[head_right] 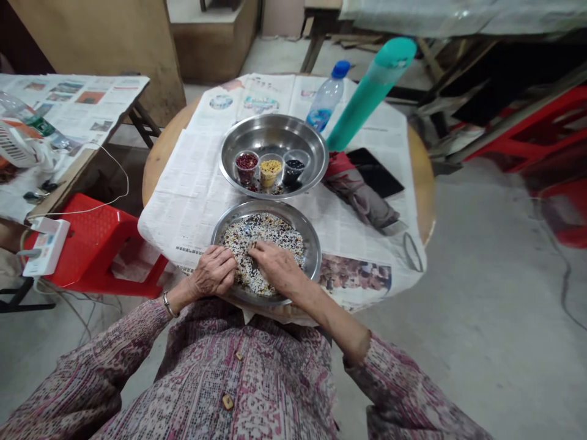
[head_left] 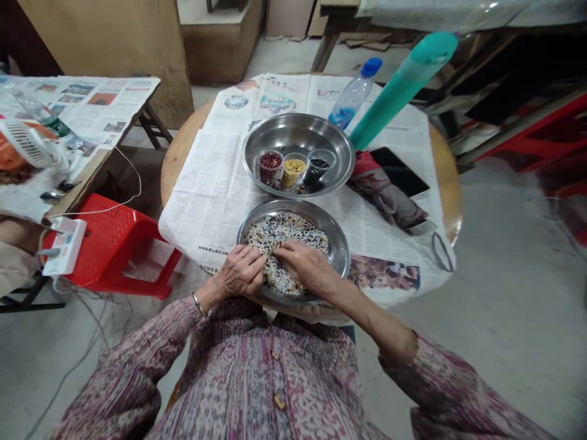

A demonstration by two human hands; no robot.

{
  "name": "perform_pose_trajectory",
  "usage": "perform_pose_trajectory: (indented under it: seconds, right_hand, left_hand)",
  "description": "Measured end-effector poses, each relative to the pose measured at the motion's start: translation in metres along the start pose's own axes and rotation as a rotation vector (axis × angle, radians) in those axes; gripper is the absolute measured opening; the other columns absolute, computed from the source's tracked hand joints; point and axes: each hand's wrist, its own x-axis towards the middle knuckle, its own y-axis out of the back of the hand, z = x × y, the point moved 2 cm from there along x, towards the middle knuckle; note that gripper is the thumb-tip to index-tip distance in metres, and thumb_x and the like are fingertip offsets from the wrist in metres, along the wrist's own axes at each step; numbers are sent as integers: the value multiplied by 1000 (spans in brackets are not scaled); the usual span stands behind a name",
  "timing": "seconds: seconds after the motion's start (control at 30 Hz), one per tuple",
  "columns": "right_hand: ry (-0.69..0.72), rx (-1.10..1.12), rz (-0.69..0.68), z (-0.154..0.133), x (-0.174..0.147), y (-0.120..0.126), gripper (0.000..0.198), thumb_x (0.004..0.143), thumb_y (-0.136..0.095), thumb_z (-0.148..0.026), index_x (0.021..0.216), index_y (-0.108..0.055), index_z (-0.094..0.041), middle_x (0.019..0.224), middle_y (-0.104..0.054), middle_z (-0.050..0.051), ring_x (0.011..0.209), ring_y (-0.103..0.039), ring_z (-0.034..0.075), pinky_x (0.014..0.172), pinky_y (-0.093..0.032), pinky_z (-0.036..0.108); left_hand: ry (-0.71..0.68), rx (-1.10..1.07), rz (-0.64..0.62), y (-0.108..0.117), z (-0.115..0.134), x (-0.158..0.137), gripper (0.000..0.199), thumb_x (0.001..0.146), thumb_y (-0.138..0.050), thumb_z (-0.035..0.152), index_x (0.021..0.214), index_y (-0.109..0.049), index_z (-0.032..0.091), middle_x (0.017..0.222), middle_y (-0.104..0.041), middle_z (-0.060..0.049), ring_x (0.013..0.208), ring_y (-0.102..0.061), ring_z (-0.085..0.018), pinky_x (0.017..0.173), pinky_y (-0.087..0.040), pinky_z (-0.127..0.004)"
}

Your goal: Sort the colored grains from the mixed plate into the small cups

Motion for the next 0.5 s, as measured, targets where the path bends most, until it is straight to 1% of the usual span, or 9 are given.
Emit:
perform_pose_trajectory:
  seconds: [0.1, 0.17, 0.23, 0.27, 0.3, 0.37, 0.43, 0.5]
  right_hand:
    - [-179, -56, 175, 19, 7, 11, 29, 96, -45, -16, 115, -68, -19, 111, -67, 12, 104, -60, 25, 84, -49, 34]
    - [-297, -90, 265, 30, 7, 15, 28, 96, -49, -24, 118, -67, -17, 114, -66, 15, 107, -59, 28, 86, -50, 37]
    - [-377, -91, 294, 39, 5, 12, 33, 94, -54, -33, 119, -66, -15, 113, -66, 18, 104, -60, 31, 86, -50, 41]
    - [-395, -67, 295, 41, 5, 10, 35, 93, -56, -35, 119, -65, -14, 112, -66, 18, 102, -61, 32, 86, -51, 43]
    - [-395, -23, 295, 42, 6, 6, 35, 91, -58, -35, 118, -65, -13, 112, -66, 18, 100, -62, 31, 86, -51, 43]
    - [-356, 121, 294, 38, 9, -1, 29, 88, -58, -26, 113, -67, -15, 108, -69, 15, 96, -64, 28, 87, -51, 40]
    - [-304, 307, 288, 29, 16, -7, 23, 84, -57, -18, 103, -70, -18, 99, -72, 9, 89, -65, 23, 86, -51, 37]
    - [-234, 471, 270, 14, 23, -10, 21, 83, -56, -15, 97, -71, -20, 92, -73, 5, 84, -65, 20, 84, -51, 34]
  left_hand:
    - [-3, -8, 22, 1, 0, 0, 24, 95, -39, 22, 81, -58, 17, 80, -59, -6, 77, -51, -21, 76, -39, -37]
    - [-10, -18, 42, 1, 1, 0, 24, 94, -39, 22, 81, -58, 17, 79, -59, -6, 76, -51, -21, 75, -39, -37]
    - [-16, -27, 57, 1, 1, 0, 24, 94, -40, 23, 81, -58, 16, 79, -59, -6, 76, -51, -21, 75, -39, -37]
    - [-17, -30, 59, 1, 0, 0, 23, 94, -40, 23, 82, -58, 16, 80, -59, -7, 77, -51, -21, 75, -39, -37]
    - [-15, -31, 54, 0, 0, 0, 23, 94, -41, 23, 82, -58, 16, 80, -59, -7, 77, -52, -21, 75, -40, -37]
    - [-11, -28, 39, 0, 0, 0, 21, 94, -41, 22, 83, -58, 17, 81, -59, -7, 78, -52, -22, 75, -40, -37]
    - [-4, -39, 38, 0, 0, 0, 19, 94, -42, 22, 84, -58, 17, 82, -59, -7, 79, -52, -22, 75, -42, -38]
    - [12, -69, 67, 2, 0, 0, 16, 93, -44, 22, 89, -58, 16, 86, -60, -8, 82, -52, -23, 77, -44, -38]
